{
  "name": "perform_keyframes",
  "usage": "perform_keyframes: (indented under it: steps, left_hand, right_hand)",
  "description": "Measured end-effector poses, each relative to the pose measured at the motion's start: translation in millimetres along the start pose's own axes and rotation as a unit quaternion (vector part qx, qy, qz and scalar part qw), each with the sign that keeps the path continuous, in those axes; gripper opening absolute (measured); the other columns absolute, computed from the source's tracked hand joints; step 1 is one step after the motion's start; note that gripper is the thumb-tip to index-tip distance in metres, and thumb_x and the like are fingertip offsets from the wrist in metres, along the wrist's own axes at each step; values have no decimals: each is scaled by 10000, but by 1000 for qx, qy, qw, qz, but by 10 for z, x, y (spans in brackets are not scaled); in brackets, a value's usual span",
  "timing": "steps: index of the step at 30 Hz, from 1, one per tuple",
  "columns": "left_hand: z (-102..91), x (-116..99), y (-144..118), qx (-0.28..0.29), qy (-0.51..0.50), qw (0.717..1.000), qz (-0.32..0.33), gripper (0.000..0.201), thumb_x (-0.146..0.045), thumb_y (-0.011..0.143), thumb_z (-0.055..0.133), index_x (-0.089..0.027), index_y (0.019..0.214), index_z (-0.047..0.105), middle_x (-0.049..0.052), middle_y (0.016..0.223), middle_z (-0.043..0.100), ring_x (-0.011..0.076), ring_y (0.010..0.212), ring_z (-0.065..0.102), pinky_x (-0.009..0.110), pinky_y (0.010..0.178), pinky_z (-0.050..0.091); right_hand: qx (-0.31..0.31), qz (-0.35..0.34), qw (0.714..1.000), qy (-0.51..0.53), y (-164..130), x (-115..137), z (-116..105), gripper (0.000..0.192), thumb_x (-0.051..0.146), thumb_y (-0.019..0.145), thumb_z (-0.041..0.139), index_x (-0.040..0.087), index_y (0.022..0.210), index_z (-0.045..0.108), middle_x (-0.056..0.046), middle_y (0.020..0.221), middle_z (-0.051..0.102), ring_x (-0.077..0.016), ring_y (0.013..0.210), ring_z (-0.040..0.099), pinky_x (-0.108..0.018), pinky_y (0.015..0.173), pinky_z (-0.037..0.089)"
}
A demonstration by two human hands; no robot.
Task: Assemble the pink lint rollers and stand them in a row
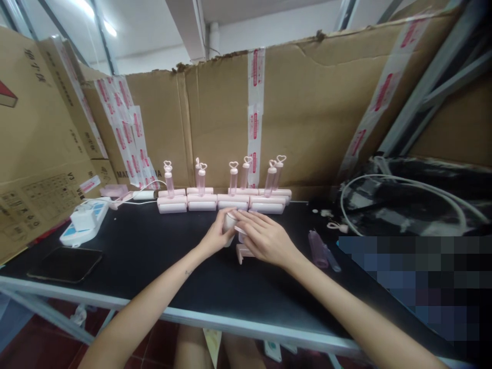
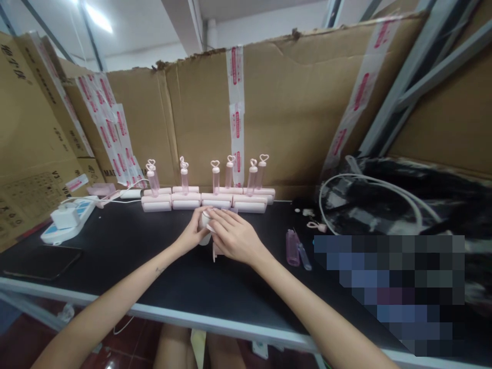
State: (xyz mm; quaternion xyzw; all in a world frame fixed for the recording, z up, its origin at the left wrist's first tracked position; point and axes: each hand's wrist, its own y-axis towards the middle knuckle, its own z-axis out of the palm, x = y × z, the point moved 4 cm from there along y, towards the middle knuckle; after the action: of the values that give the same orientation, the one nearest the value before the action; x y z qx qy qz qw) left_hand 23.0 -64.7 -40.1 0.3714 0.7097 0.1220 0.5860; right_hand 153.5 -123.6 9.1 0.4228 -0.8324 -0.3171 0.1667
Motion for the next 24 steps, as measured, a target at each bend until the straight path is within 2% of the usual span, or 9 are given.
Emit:
perform_keyframes:
  steps: [3,5,8,11,14,16,18,20,24]
  left_hand:
    - [-13,24,-25,-5,19,1000,-5,576,-440,823,529,-182,1283,300,127,1299,437,250,1253,397,395,1055,303]
    - [-32,31,-32,-15,30,999,-2,603,-424,824,534,-187,1310,268,125,1298,438,245,1245,404,389,1050,310]
    - [-86,14,-5,-49,37,998,-4,474,-405,838,520,-200,1238,371,106,1232,488,232,1172,471,387,1020,341]
    - [-187,-73,48,-136,2,991,-17,394,-429,853,489,-206,1166,403,94,1117,548,208,1032,561,369,930,419]
    - [-259,-263,73,-222,-48,974,19,419,-460,879,424,-233,1214,313,94,1102,561,190,1000,582,344,882,453]
    - [-248,-386,59,-246,-61,966,50,408,-467,888,398,-247,1212,285,102,1136,550,189,1026,577,345,885,458]
    - [-194,-459,26,-244,-49,966,65,408,-475,877,421,-246,1185,283,114,1165,534,196,1055,568,355,897,456]
    - [-119,-487,-15,-231,-28,970,74,417,-489,864,440,-245,1157,272,128,1172,524,200,1060,568,367,905,455]
    - [-2,-508,-84,-220,-4,971,96,402,-497,878,396,-243,1135,220,153,1170,513,204,1062,568,397,917,449]
  right_hand:
    - [-8,25,999,20,-1,58,55,283,212,857,431,173,1074,609,-123,1315,508,-269,1218,469,-474,1016,375]
    - [-15,61,995,78,-3,58,88,308,228,880,410,180,1137,575,-114,1322,507,-252,1226,462,-449,1015,378]
    - [-77,180,957,213,-22,-64,87,333,296,911,382,216,1199,529,-78,1295,537,-229,1207,482,-431,1023,369]
    - [-144,309,866,366,-59,-216,97,355,357,900,412,233,1220,504,-69,1223,585,-226,1106,564,-444,1008,384]
    - [-121,391,751,518,-57,-231,177,373,391,886,416,205,1194,510,-87,1121,636,-228,977,633,-459,957,435]
    - [-76,388,693,603,-17,-150,210,379,418,904,333,183,1112,545,-96,1116,637,-229,1022,613,-450,957,439]
    - [-35,350,662,662,33,-49,200,439,435,923,220,184,1051,557,-92,1150,623,-219,1095,571,-436,951,445]
    - [-2,324,667,671,63,19,171,498,444,931,133,198,1057,547,-80,1146,627,-207,1100,565,-435,923,463]
    - [28,306,727,614,80,67,130,594,461,923,13,233,1192,490,-56,1104,650,-192,1020,609,-423,891,477]
